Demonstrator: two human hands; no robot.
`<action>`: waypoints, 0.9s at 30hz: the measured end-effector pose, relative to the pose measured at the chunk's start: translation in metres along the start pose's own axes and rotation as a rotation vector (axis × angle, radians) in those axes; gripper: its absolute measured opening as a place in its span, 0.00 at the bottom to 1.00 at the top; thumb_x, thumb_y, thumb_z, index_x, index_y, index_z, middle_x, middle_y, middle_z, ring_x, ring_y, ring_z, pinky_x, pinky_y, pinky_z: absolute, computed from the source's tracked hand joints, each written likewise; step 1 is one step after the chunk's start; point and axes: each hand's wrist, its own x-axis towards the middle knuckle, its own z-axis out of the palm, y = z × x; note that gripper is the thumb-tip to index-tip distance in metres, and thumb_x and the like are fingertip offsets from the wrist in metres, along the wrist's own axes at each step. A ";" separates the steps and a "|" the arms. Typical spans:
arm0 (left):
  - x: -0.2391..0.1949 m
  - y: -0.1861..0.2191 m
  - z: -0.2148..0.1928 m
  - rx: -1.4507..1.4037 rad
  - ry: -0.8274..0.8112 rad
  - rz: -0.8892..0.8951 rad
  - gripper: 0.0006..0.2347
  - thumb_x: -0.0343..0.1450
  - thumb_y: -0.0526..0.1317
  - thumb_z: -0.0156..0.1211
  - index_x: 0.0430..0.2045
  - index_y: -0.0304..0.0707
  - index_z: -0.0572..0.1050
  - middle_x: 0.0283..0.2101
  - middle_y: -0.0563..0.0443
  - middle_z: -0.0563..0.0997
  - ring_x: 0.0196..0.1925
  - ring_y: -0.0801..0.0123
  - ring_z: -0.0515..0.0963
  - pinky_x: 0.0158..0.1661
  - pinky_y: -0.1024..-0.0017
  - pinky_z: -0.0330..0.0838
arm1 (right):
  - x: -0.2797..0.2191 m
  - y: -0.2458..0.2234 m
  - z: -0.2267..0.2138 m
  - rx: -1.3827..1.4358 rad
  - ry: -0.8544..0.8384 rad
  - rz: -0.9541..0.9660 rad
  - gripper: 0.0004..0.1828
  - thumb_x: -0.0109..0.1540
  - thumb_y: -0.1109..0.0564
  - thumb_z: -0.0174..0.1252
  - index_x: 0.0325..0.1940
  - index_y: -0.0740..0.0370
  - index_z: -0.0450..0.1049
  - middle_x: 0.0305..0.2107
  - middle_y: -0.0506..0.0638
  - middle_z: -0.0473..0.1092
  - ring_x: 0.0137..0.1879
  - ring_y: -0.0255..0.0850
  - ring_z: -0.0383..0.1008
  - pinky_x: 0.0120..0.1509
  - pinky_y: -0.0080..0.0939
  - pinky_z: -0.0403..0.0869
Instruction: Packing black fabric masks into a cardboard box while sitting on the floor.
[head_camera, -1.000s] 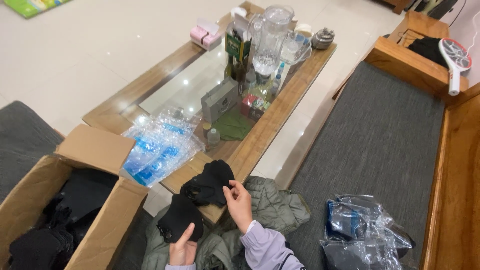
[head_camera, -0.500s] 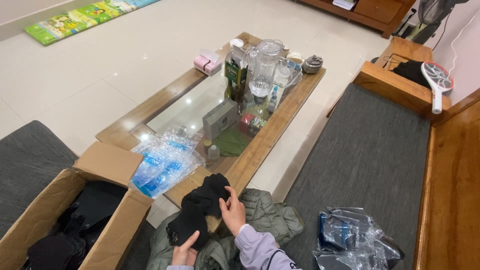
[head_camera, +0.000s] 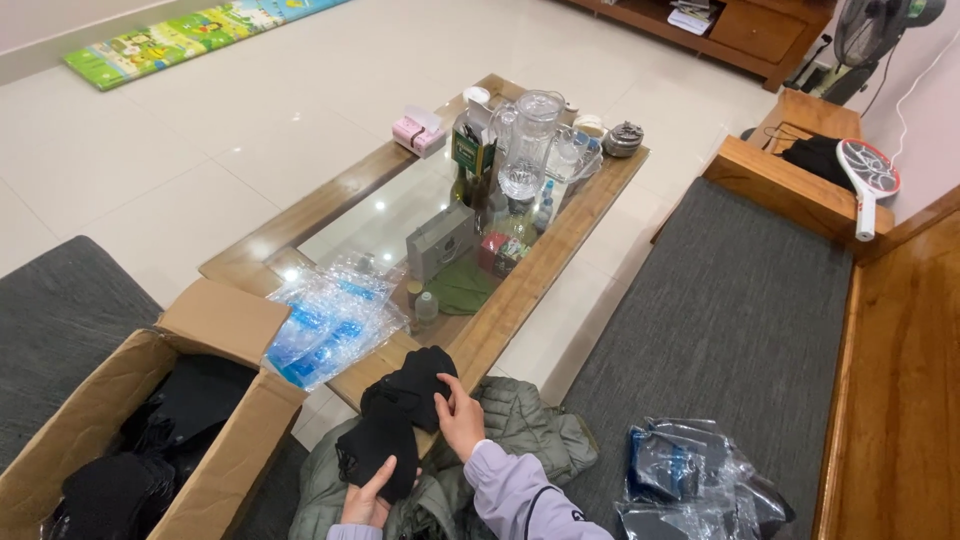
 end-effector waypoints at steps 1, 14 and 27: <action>-0.001 0.000 0.002 0.002 0.001 -0.006 0.17 0.71 0.26 0.58 0.55 0.16 0.71 0.47 0.23 0.81 0.41 0.33 0.82 0.41 0.48 0.78 | 0.000 -0.001 -0.002 -0.001 0.001 0.006 0.21 0.62 0.56 0.59 0.60 0.45 0.76 0.15 0.43 0.61 0.21 0.38 0.62 0.29 0.40 0.65; -0.009 0.011 0.021 0.017 0.081 0.004 0.23 0.70 0.24 0.56 0.63 0.22 0.67 0.55 0.28 0.77 0.48 0.40 0.78 0.50 0.50 0.72 | -0.004 -0.044 -0.016 -0.021 -0.030 0.093 0.17 0.62 0.49 0.59 0.55 0.45 0.79 0.16 0.42 0.64 0.23 0.36 0.65 0.29 0.38 0.66; 0.008 0.004 0.006 0.100 0.130 0.009 0.24 0.67 0.22 0.61 0.61 0.22 0.71 0.57 0.29 0.79 0.56 0.44 0.77 0.54 0.54 0.70 | -0.025 -0.093 -0.009 -0.071 -0.266 -0.263 0.20 0.60 0.51 0.62 0.55 0.59 0.76 0.42 0.49 0.62 0.32 0.40 0.68 0.37 0.38 0.71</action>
